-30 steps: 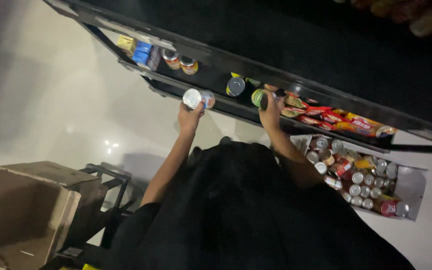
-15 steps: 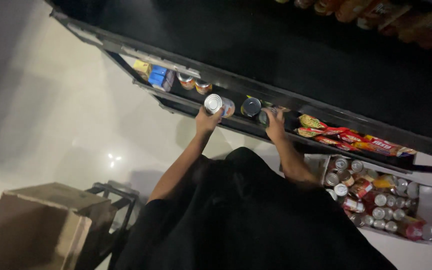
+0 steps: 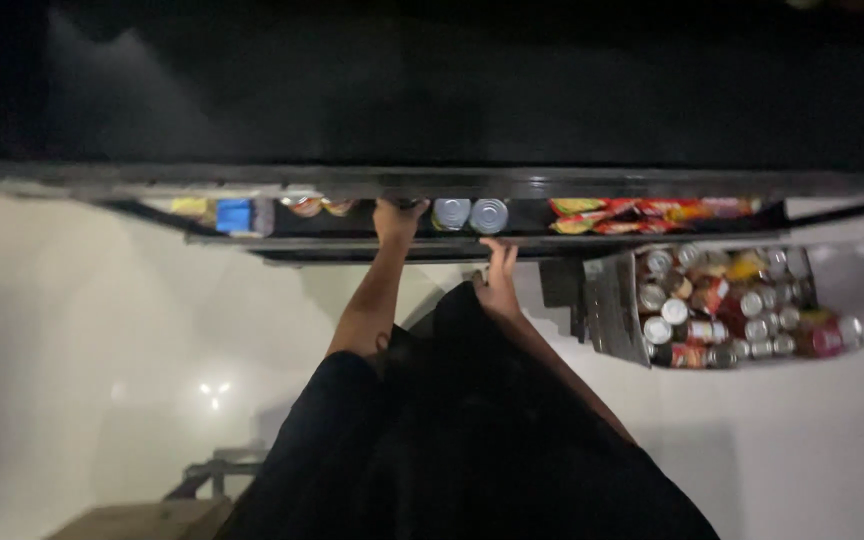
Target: Organizing and placing canned goods and food items from a container onto store shelves.
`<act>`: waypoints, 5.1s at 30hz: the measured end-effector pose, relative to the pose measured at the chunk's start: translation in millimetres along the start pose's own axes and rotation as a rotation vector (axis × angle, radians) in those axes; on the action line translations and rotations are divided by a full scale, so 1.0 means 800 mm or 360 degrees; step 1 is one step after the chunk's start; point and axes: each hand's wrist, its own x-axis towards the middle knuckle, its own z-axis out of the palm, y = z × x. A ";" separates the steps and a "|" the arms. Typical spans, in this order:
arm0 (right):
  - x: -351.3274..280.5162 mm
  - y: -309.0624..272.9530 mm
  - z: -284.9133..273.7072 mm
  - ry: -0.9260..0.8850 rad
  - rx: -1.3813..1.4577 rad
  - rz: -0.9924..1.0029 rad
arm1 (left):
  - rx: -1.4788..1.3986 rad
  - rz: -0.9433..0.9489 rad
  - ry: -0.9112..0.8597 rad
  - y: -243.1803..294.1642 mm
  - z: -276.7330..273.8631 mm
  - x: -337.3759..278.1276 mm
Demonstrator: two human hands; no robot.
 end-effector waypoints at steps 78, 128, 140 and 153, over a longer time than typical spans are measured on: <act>-0.305 0.366 -0.637 0.1186 0.0132 0.1264 | 0.0418 0.0761 -0.2364 0.365 0.402 -0.524; -0.261 0.411 -0.796 0.0145 0.1424 0.1028 | 0.0082 0.0128 -0.1306 0.363 0.355 -0.713; -0.219 0.115 -0.488 -0.1272 0.0939 0.0089 | -0.1734 -0.0996 -0.1028 0.256 0.076 -0.707; -0.176 -0.019 -0.279 -0.1968 0.0510 0.0556 | -0.1478 -0.0674 -0.0016 0.211 -0.102 -0.679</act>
